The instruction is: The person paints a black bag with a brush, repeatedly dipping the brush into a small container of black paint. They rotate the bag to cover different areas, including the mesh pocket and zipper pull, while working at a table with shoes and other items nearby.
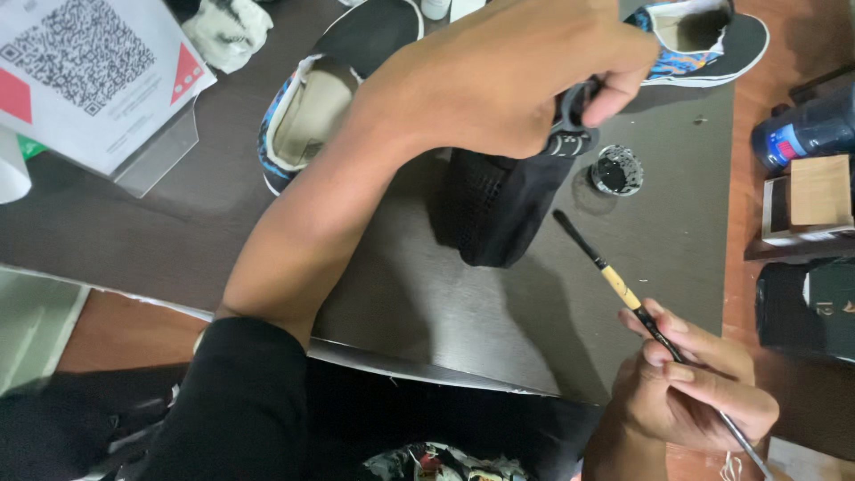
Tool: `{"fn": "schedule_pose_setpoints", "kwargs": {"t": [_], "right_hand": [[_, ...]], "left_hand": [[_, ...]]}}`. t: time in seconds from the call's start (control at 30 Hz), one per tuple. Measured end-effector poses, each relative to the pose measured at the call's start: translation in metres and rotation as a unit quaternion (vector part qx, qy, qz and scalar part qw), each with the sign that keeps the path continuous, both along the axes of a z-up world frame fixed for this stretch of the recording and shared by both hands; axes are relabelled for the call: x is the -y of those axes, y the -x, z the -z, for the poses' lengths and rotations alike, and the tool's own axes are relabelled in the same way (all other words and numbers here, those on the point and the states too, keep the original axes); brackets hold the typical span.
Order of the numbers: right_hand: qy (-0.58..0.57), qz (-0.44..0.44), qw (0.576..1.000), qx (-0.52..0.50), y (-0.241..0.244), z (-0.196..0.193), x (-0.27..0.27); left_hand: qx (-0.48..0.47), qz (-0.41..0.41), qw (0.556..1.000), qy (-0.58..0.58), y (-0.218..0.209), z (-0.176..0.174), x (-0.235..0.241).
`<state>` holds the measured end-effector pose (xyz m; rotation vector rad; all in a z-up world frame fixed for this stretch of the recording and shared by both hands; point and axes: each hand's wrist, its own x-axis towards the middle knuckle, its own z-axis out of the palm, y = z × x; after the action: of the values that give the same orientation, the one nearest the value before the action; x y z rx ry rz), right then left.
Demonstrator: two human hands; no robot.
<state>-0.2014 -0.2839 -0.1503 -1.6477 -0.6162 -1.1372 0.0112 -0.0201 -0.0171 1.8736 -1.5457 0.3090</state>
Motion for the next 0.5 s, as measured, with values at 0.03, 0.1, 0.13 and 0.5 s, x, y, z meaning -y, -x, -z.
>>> {"fn": "schedule_pose_setpoints", "kwargs": {"t": [0.03, 0.1, 0.13, 0.5], "right_hand": [[-0.002, 0.001, 1.000, 0.007, -0.002, -0.001, -0.005], [-0.002, 0.001, 1.000, 0.012, -0.005, -0.005, -0.016], [0.031, 0.052, 0.998, 0.006, -0.007, -0.007, -0.022], [0.043, 0.069, 0.997, 0.013, -0.011, -0.017, -0.032]], "left_hand": [[-0.017, 0.005, 1.000, -0.002, 0.003, -0.002, -0.001], [-0.036, 0.010, 0.999, -0.002, 0.005, -0.003, -0.001], [-0.034, 0.009, 0.999, -0.007, 0.004, -0.002, 0.000], [0.005, 0.048, 0.998, 0.038, 0.002, 0.002, 0.001]]}}
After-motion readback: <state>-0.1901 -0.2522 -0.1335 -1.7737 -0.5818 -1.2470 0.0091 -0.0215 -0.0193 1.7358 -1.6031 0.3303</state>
